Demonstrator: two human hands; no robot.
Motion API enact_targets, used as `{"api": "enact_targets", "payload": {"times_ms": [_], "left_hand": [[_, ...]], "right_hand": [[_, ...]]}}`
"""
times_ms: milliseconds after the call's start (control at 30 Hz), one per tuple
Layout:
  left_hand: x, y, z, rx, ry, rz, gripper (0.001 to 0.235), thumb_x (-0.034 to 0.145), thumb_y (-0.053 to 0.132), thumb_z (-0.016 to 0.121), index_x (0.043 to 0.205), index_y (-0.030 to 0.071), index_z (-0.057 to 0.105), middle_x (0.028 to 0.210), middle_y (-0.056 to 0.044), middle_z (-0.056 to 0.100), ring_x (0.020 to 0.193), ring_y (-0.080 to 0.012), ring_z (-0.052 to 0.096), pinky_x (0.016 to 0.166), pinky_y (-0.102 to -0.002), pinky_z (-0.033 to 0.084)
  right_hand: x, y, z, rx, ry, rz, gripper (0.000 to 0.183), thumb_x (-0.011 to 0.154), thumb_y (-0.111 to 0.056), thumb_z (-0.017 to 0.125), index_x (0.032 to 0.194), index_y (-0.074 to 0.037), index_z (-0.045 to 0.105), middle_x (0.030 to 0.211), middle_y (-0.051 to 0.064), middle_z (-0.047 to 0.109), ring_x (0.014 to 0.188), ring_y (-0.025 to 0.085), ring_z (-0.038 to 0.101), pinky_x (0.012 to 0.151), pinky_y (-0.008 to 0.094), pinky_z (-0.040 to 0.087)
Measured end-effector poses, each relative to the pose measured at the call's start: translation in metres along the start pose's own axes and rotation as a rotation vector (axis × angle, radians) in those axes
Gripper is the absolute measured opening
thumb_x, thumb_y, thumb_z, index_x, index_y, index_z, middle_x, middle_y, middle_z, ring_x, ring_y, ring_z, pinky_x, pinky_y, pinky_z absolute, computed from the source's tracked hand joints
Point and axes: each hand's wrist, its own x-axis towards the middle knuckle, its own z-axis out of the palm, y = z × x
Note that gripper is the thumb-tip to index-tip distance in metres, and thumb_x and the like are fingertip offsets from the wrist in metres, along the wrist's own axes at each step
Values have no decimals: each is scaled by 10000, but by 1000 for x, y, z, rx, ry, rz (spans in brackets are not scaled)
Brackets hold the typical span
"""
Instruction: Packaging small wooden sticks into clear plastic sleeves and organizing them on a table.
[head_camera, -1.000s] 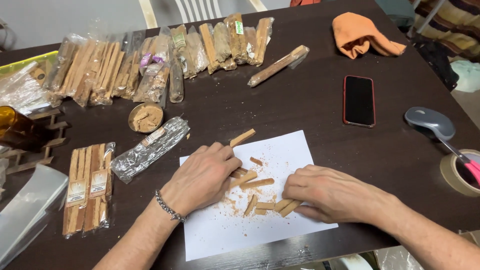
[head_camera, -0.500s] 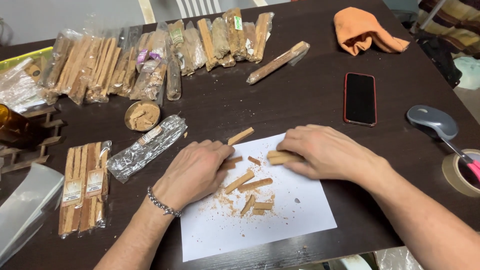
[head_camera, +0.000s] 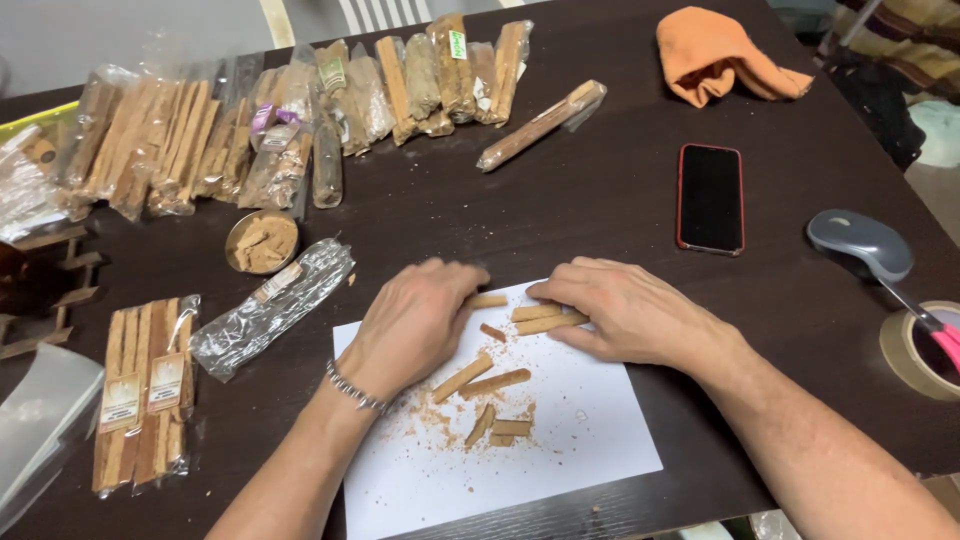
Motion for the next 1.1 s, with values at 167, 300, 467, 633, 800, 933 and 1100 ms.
{"api": "enact_targets", "payload": {"times_ms": [167, 300, 467, 633, 800, 933, 1100], "left_hand": [[-18, 12, -5, -12, -146, -16, 251, 914, 109, 608, 1153, 80, 681, 905, -115, 760, 958, -296, 710, 882, -406, 529], [-17, 12, 1, 14, -123, 3, 270, 914, 148, 625, 1175, 89, 659, 894, -108, 745, 940, -287, 703, 857, -403, 525], [-17, 16, 10, 37, -79, -25, 177, 922, 174, 616, 1085, 120, 656, 846, -83, 728, 908, -274, 697, 825, -378, 520], [-19, 12, 6, -10, -54, -57, 322, 899, 164, 656, 1217, 111, 641, 921, -96, 747, 952, -283, 701, 858, -390, 520], [-22, 14, 4, -42, -61, -67, 377, 898, 116, 652, 1274, 91, 640, 939, -104, 749, 968, -287, 700, 879, -389, 519], [-30, 13, 8, -81, -132, -89, 356, 885, 129, 665, 1240, 113, 673, 911, -87, 755, 927, -282, 705, 859, -375, 523], [-34, 28, -10, -150, -196, -36, 378, 863, 88, 680, 1241, 87, 686, 923, -101, 779, 935, -296, 717, 881, -383, 520]], "right_hand": [[0, -1, -1, 21, -17, 10, 243, 894, -337, 730, 1052, -153, 723, 949, 12, 734, 927, 210, 688, 893, 363, 565], [1, -1, 2, 27, 10, -48, 249, 901, -361, 718, 1048, -160, 717, 942, 5, 725, 907, 210, 683, 865, 365, 572], [0, -4, 2, 52, 14, -36, 232, 900, -322, 731, 1048, -142, 725, 933, 18, 731, 881, 212, 685, 831, 365, 577], [0, -6, -2, 49, -2, -37, 256, 895, -333, 736, 1060, -138, 719, 975, 24, 734, 908, 224, 694, 828, 379, 586], [-2, -10, -11, 56, -34, 2, 292, 882, -320, 753, 1100, -128, 717, 1042, 35, 741, 930, 240, 712, 830, 395, 596], [-3, -6, -17, 66, -78, 94, 302, 869, -285, 764, 1116, -121, 706, 999, 41, 734, 922, 262, 719, 819, 420, 600], [-2, -2, -16, 60, -92, 101, 247, 865, -288, 763, 1044, -129, 702, 920, 27, 733, 923, 255, 722, 813, 409, 597]]}}
